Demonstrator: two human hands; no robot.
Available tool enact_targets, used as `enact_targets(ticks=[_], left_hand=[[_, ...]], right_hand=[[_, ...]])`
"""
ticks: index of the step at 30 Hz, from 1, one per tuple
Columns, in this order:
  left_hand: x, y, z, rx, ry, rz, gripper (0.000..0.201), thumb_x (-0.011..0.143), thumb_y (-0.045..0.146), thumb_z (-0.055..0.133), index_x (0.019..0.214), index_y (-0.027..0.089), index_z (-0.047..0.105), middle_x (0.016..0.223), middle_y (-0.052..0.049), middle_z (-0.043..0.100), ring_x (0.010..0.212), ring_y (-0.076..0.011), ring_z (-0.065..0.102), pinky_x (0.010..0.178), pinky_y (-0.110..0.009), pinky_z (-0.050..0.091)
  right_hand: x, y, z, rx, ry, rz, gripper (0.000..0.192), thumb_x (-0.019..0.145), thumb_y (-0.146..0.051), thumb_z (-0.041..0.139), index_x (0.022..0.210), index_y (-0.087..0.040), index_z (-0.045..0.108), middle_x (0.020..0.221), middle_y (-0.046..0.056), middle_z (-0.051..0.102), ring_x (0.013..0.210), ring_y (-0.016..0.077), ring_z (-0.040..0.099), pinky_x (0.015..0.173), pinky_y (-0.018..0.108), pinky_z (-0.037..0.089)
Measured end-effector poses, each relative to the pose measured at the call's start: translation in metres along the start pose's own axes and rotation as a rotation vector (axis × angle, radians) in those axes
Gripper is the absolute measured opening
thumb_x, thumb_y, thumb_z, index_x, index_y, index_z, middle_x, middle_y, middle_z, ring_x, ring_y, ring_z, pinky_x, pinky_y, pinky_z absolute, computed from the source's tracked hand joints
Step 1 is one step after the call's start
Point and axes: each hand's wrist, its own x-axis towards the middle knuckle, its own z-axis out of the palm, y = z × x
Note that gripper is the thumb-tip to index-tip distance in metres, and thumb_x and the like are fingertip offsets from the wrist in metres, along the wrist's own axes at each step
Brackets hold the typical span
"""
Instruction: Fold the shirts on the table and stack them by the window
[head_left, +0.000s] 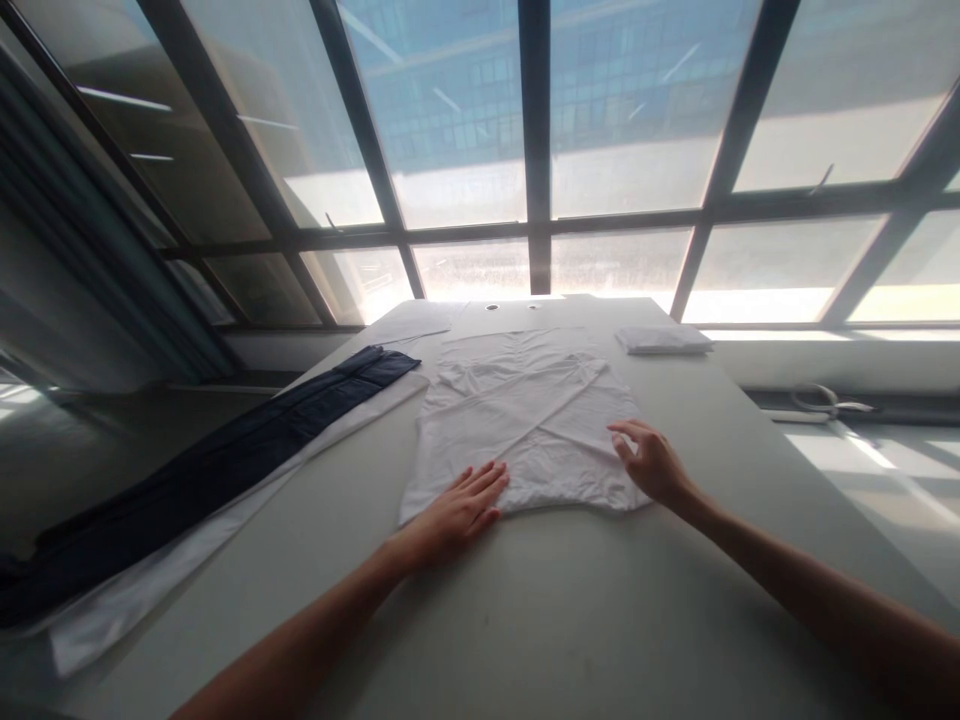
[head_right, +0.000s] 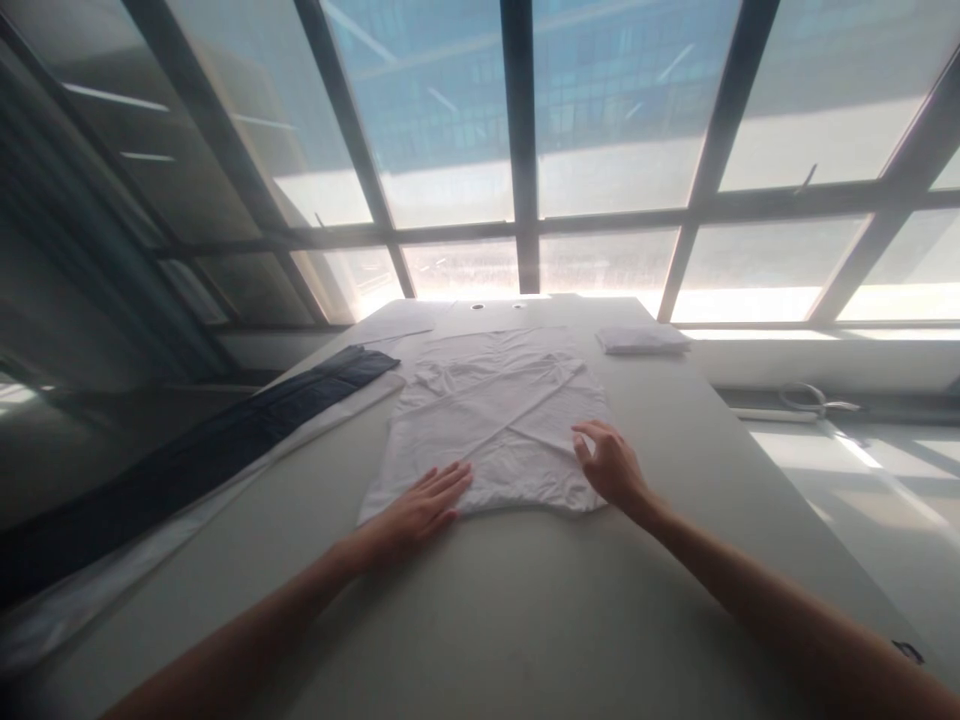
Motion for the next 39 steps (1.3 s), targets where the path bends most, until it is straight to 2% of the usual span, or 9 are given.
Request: enact_targets(ticks=[4,9,14,18,21,24,29,35,39], left_hand=[[0.001,0.003,-0.008,-0.003,0.030,-0.035,0.060,0.109,0.053,0.032,0.161,0.024,0.036,0.171,-0.007,0.019,0.159,-0.0284,0.010,0.127,-0.048,0.021],[0.023,0.013,-0.034,-0.011,0.086,-0.043,0.063,0.109,0.053,0.033,0.163,0.021,0.030,0.170,-0.010,0.022,0.159,-0.0261,0.012,0.128,-0.049,0.019],[0.088,0.017,-0.040,-0.028,0.078,-0.013,0.061,0.108,0.048,0.037,0.161,0.019,0.034,0.167,-0.011,0.031,0.157,-0.0239,0.021,0.128,-0.045,0.020],[0.151,0.007,-0.033,0.007,-0.005,-0.079,0.060,0.107,0.044,0.038,0.159,0.015,0.036,0.167,-0.015,0.030,0.157,-0.0284,0.022,0.126,-0.048,0.019],[0.184,-0.005,-0.028,0.025,-0.008,-0.152,0.058,0.108,0.043,0.035,0.159,0.016,0.036,0.168,-0.014,0.029,0.157,-0.0303,0.021,0.125,-0.052,0.020],[0.196,-0.014,-0.017,0.045,-0.005,-0.177,0.057,0.108,0.045,0.031,0.160,0.020,0.035,0.169,-0.012,0.027,0.157,-0.0306,0.018,0.125,-0.055,0.019],[0.190,-0.017,0.000,0.052,0.102,-0.151,0.053,0.108,0.042,0.031,0.157,0.023,0.042,0.167,-0.010,0.032,0.157,-0.0295,0.022,0.125,-0.055,0.017],[0.195,-0.022,0.007,-0.062,0.186,-0.143,0.049,0.107,0.039,0.036,0.151,0.021,0.050,0.162,-0.011,0.042,0.154,-0.0285,0.030,0.126,-0.054,0.017],[0.202,-0.030,0.008,-0.326,0.351,-0.202,0.047,0.105,0.035,0.039,0.144,0.018,0.059,0.152,-0.013,0.055,0.145,-0.0267,0.046,0.125,-0.043,0.027]], right_hand=[[0.032,0.042,-0.017,-0.037,0.000,0.295,0.040,0.088,-0.029,0.055,0.118,-0.009,0.074,0.115,0.018,0.075,0.105,0.0294,0.071,0.096,0.038,0.052],[0.045,0.067,-0.031,0.150,-0.106,0.477,0.026,0.082,-0.028,0.062,0.094,-0.011,0.078,0.091,0.011,0.078,0.082,0.0239,0.072,0.072,0.030,0.055],[0.046,0.065,-0.033,0.332,-0.199,0.612,0.023,0.078,-0.034,0.073,0.088,-0.014,0.076,0.085,0.009,0.077,0.072,0.0186,0.068,0.057,0.024,0.051],[0.048,0.063,-0.037,0.448,-0.266,0.697,0.022,0.082,-0.036,0.072,0.092,-0.016,0.074,0.088,0.009,0.076,0.073,0.0178,0.068,0.057,0.023,0.051],[0.048,0.063,-0.037,0.559,-0.315,0.748,0.021,0.083,-0.033,0.073,0.095,-0.016,0.073,0.091,0.010,0.077,0.076,0.0193,0.070,0.061,0.025,0.055],[0.046,0.063,-0.033,0.732,-0.400,0.714,0.025,0.082,-0.029,0.073,0.102,-0.014,0.072,0.097,0.013,0.077,0.083,0.0223,0.073,0.072,0.030,0.060],[0.042,0.056,-0.032,0.880,-0.454,0.570,0.037,0.079,-0.028,0.069,0.113,-0.012,0.070,0.104,0.014,0.078,0.090,0.0262,0.075,0.081,0.037,0.061],[0.042,0.032,-0.040,0.794,-0.418,0.474,0.046,0.078,-0.029,0.063,0.122,-0.015,0.068,0.109,0.013,0.078,0.089,0.0262,0.076,0.074,0.034,0.061],[0.052,0.007,-0.043,0.717,-0.400,0.407,0.049,0.079,-0.032,0.060,0.124,-0.015,0.067,0.109,0.013,0.077,0.088,0.0268,0.075,0.071,0.034,0.060]])
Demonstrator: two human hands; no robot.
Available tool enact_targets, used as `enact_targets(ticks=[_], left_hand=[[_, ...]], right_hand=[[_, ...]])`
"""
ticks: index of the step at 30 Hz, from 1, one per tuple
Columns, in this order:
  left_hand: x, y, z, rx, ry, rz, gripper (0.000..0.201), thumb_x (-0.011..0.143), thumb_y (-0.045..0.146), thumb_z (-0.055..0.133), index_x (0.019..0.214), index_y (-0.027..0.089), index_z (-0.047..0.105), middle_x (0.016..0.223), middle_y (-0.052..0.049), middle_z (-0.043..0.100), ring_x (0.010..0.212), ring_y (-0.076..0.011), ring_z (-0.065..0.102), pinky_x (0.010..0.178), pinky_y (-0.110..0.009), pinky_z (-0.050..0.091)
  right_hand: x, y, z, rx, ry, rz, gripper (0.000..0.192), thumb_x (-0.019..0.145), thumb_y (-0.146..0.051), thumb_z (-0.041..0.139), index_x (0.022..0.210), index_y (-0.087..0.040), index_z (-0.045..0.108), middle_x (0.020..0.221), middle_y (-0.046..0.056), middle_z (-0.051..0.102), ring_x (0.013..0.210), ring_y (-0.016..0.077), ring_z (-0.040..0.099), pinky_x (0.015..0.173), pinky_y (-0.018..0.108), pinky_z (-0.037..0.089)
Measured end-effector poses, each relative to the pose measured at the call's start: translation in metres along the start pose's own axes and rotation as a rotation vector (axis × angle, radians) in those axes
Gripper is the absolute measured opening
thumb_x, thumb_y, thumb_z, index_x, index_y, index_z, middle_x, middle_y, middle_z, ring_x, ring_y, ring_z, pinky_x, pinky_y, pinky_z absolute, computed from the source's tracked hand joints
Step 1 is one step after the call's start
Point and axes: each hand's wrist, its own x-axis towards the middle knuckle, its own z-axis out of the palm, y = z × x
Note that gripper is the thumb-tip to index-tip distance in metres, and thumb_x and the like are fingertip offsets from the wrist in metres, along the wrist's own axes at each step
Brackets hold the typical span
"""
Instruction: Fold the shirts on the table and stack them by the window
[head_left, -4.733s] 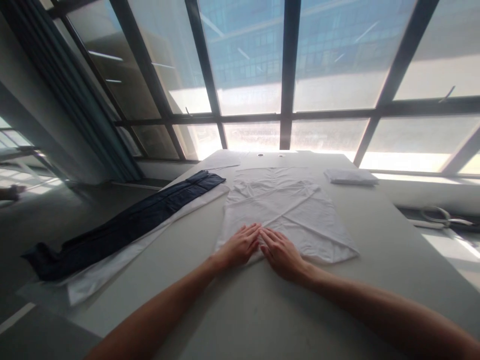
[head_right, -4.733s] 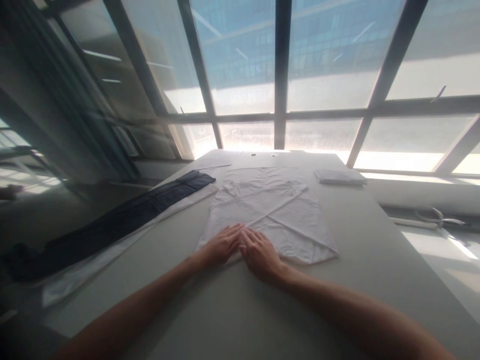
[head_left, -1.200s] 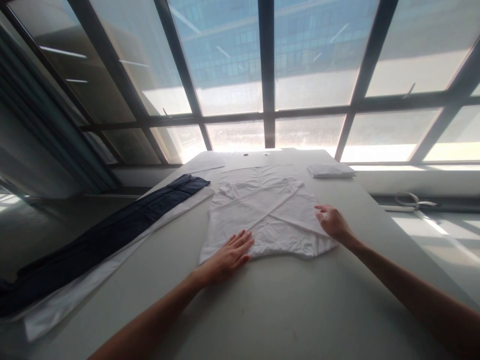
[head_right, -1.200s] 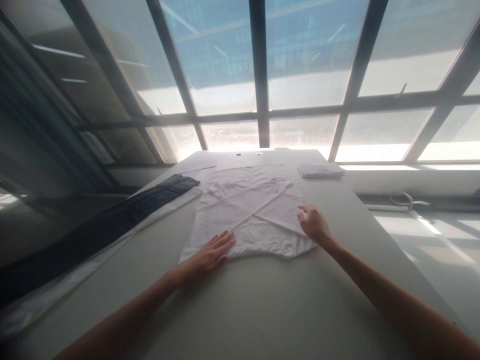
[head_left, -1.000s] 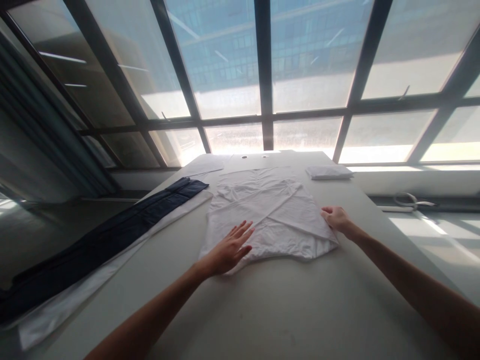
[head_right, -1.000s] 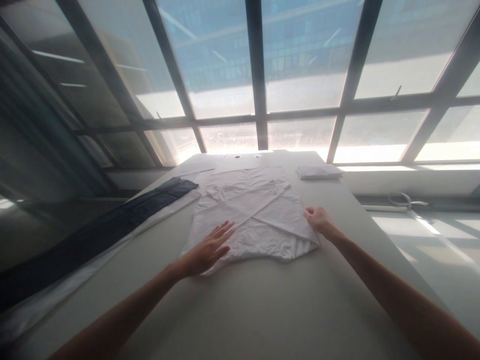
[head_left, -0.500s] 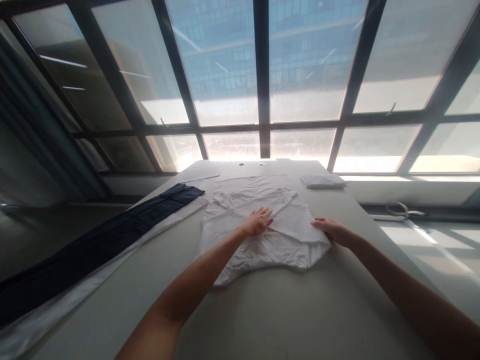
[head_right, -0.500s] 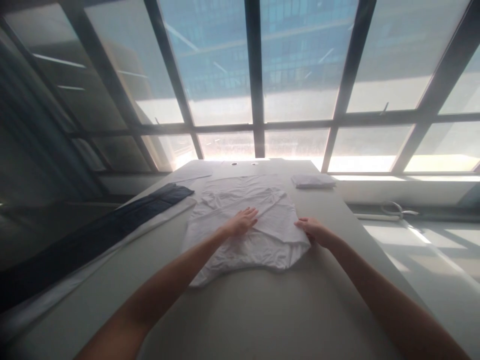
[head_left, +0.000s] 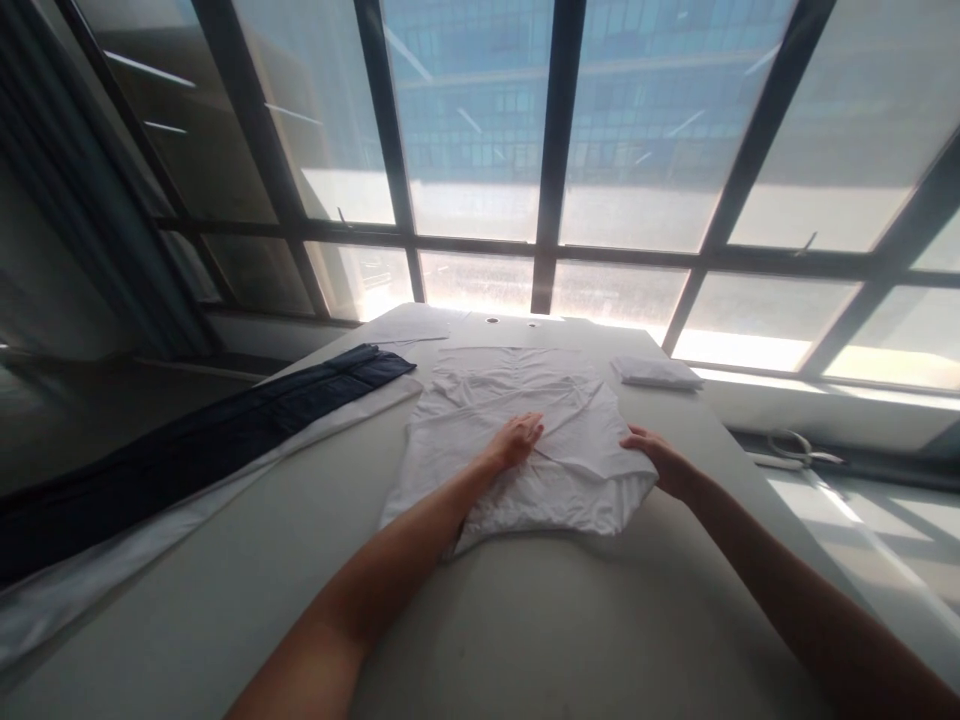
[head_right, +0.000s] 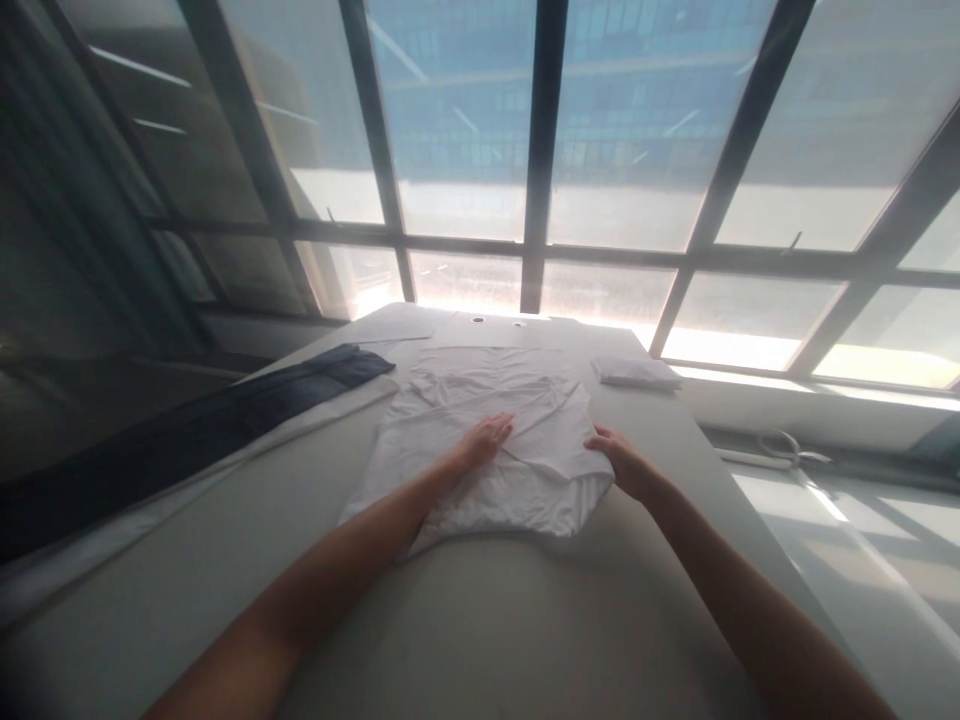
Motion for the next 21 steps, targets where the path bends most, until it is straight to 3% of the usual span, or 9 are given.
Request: enact_targets(ticks=[5,9,14,17,21], left_hand=[[0.009,-0.006,-0.008,-0.341,0.204,-0.147,0.046,0.102,0.029,0.040,0.137,0.011,0.064,0.145,-0.016,0.061,0.140,-0.0268,0.052,0.122,-0.040,0.034],[0.014,-0.012,-0.012,-0.458,0.259,-0.217,0.048,0.105,0.027,0.032,0.143,0.013,0.059,0.144,-0.016,0.062,0.135,-0.0247,0.057,0.114,-0.043,0.045],[0.014,-0.017,-0.014,-0.705,0.266,-0.297,0.053,0.110,0.034,0.023,0.151,0.011,0.046,0.142,-0.019,0.062,0.120,-0.0198,0.068,0.101,-0.035,0.054],[0.010,-0.018,-0.017,-0.867,0.268,-0.328,0.052,0.109,0.040,0.030,0.150,0.013,0.047,0.132,-0.017,0.068,0.110,-0.0193,0.070,0.096,-0.034,0.056],[0.008,-0.020,-0.020,-0.775,0.268,-0.301,0.050,0.101,0.031,0.051,0.149,0.017,0.051,0.120,-0.012,0.073,0.097,-0.0196,0.070,0.090,-0.035,0.057]], right_hand=[[0.018,-0.031,0.029,-0.047,-0.045,-0.102,0.046,0.077,-0.032,0.060,0.120,-0.018,0.071,0.101,0.011,0.078,0.085,0.0262,0.073,0.071,0.032,0.058],[0.036,-0.042,0.065,-0.098,-0.064,-0.129,0.054,0.072,-0.028,0.062,0.124,-0.015,0.069,0.074,0.002,0.072,0.061,0.0171,0.064,0.057,0.025,0.051],[0.052,-0.023,0.112,-0.283,-0.100,-0.165,0.069,0.068,-0.018,0.059,0.137,-0.010,0.061,0.057,-0.007,0.059,0.045,0.0096,0.044,0.046,0.020,0.035],[0.056,-0.002,0.132,-0.449,-0.148,-0.263,0.067,0.068,-0.013,0.060,0.135,-0.007,0.062,0.061,-0.004,0.063,0.052,0.0115,0.051,0.051,0.021,0.038],[0.055,0.013,0.144,-0.651,-0.223,-0.291,0.043,0.079,-0.021,0.064,0.119,-0.010,0.073,0.066,0.001,0.068,0.058,0.0150,0.057,0.056,0.024,0.042]])
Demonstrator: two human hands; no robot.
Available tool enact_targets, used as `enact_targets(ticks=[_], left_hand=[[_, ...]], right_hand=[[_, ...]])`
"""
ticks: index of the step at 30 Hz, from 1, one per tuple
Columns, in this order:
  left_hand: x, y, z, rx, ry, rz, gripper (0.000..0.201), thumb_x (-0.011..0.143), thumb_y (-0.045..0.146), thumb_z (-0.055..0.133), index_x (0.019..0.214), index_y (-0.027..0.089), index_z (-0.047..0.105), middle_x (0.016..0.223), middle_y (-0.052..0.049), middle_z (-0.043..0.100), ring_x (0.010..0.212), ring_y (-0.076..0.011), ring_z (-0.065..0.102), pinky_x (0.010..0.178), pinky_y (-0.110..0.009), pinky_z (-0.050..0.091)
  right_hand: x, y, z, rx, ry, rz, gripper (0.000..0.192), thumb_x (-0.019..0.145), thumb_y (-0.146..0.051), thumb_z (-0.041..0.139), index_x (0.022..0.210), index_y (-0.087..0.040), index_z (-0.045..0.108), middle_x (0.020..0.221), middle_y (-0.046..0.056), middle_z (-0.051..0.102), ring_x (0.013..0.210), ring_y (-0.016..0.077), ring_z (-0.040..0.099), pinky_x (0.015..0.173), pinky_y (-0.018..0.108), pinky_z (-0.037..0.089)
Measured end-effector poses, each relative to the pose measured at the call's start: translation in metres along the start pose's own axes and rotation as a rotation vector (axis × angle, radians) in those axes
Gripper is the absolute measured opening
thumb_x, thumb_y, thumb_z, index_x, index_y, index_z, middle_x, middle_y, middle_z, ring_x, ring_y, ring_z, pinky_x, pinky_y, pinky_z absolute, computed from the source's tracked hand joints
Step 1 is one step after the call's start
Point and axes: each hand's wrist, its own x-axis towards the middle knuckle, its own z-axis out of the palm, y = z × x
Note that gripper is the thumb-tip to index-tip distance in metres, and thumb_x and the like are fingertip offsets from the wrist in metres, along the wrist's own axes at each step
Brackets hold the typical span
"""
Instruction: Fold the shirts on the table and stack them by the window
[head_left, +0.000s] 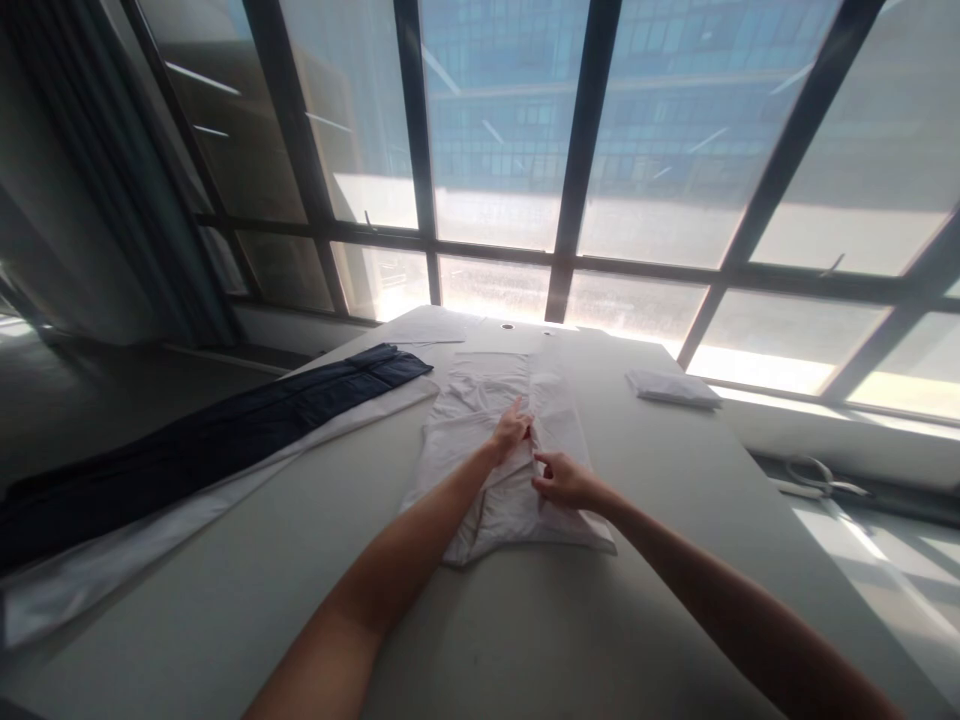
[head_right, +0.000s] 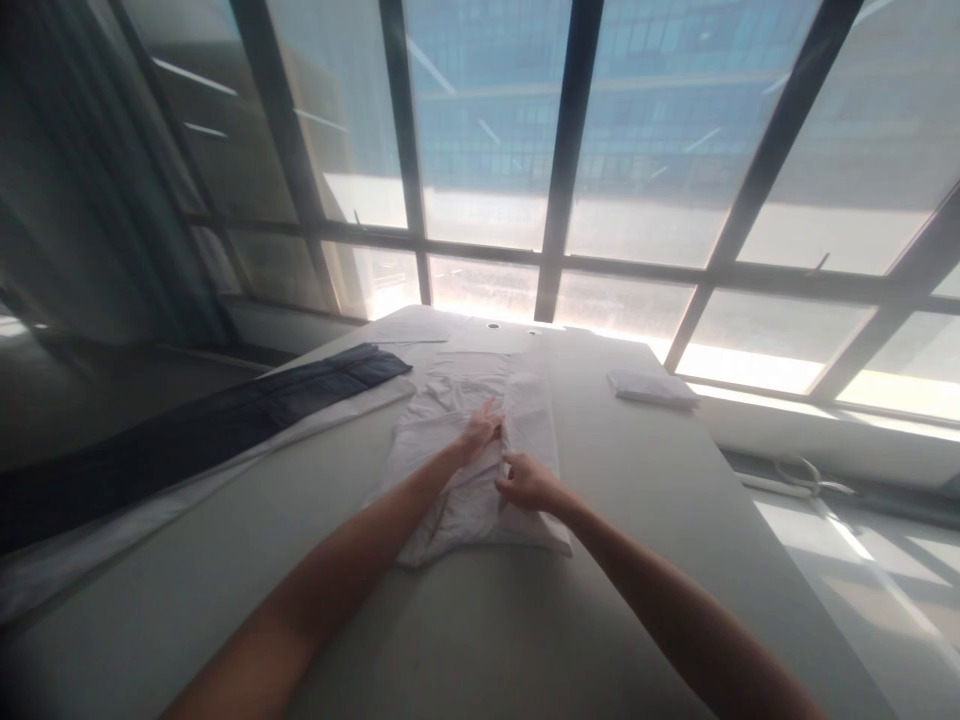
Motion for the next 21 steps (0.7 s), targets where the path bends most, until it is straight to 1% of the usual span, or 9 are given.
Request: enact_targets(ticks=[1,3,5,7,10,12,14,18,21], left_hand=[[0.000,0.000,0.000,0.099,0.013,0.026,0.050,0.099,0.028,0.054,0.148,0.017,0.053,0.120,-0.011,0.073,0.097,-0.0201,0.070,0.090,-0.035,0.057],[0.001,0.001,0.001,0.340,0.042,0.090,0.046,0.096,0.023,0.056,0.141,0.016,0.061,0.121,-0.012,0.073,0.105,-0.0223,0.069,0.097,-0.036,0.054],[0.000,0.001,0.003,0.530,0.057,0.140,0.041,0.093,0.020,0.058,0.132,0.015,0.068,0.126,-0.014,0.071,0.119,-0.0259,0.064,0.107,-0.038,0.047],[-0.003,0.000,0.006,0.583,0.053,0.151,0.039,0.092,0.020,0.060,0.129,0.016,0.070,0.134,-0.016,0.067,0.133,-0.0304,0.055,0.116,-0.044,0.038],[-0.009,-0.005,0.007,0.793,0.041,0.170,0.039,0.098,0.027,0.055,0.134,0.020,0.066,0.150,-0.017,0.054,0.145,-0.0352,0.040,0.121,-0.053,0.027],[-0.011,-0.009,0.002,0.970,0.020,0.191,0.042,0.102,0.033,0.048,0.140,0.022,0.061,0.156,-0.016,0.048,0.148,-0.0353,0.036,0.123,-0.054,0.023],[-0.010,-0.012,-0.006,1.082,-0.031,0.217,0.048,0.104,0.037,0.043,0.149,0.022,0.053,0.158,-0.015,0.046,0.150,-0.0334,0.034,0.124,-0.053,0.022],[-0.011,-0.011,-0.024,1.150,-0.193,0.245,0.061,0.106,0.044,0.037,0.162,0.022,0.030,0.165,-0.016,0.036,0.154,-0.0331,0.027,0.124,-0.056,0.018],[-0.019,-0.005,-0.031,1.167,-0.287,0.240,0.068,0.106,0.048,0.037,0.165,0.018,0.021,0.167,-0.020,0.028,0.156,-0.0362,0.021,0.123,-0.060,0.016]], right_hand=[[-0.002,-0.001,0.001,-0.021,0.016,0.008,0.038,0.083,-0.025,0.063,0.117,-0.011,0.074,0.068,0.002,0.070,0.060,0.0162,0.060,0.059,0.026,0.044],[-0.008,-0.004,0.001,-0.056,0.126,0.033,0.037,0.090,-0.029,0.057,0.117,-0.013,0.075,0.078,0.006,0.073,0.071,0.0198,0.066,0.069,0.030,0.050],[-0.016,-0.008,0.000,-0.128,0.267,0.032,0.039,0.094,-0.029,0.052,0.124,-0.014,0.073,0.098,0.011,0.076,0.094,0.0245,0.069,0.087,0.035,0.052],[-0.026,-0.012,0.001,-0.237,0.335,-0.011,0.045,0.095,-0.030,0.052,0.134,-0.013,0.067,0.125,0.016,0.070,0.119,0.0294,0.061,0.105,0.041,0.046],[-0.042,-0.017,0.011,-0.358,0.253,-0.051,0.065,0.093,-0.037,0.058,0.152,-0.010,0.049,0.154,0.021,0.048,0.145,0.0350,0.040,0.118,0.048,0.034],[-0.051,-0.020,0.022,-0.393,0.165,-0.047,0.077,0.092,-0.041,0.060,0.158,-0.007,0.039,0.163,0.022,0.035,0.153,0.0369,0.027,0.122,0.051,0.026],[-0.058,-0.023,0.033,-0.413,0.085,-0.054,0.080,0.092,-0.041,0.059,0.159,-0.004,0.035,0.167,0.024,0.027,0.156,0.0381,0.019,0.125,0.053,0.020],[-0.068,-0.026,0.044,-0.449,0.032,-0.105,0.075,0.094,-0.036,0.053,0.159,-0.005,0.036,0.168,0.023,0.023,0.157,0.0369,0.015,0.126,0.053,0.017],[-0.075,-0.023,0.040,-0.469,0.039,-0.152,0.071,0.092,-0.027,0.051,0.159,-0.006,0.038,0.167,0.021,0.026,0.156,0.0340,0.018,0.126,0.051,0.019]])
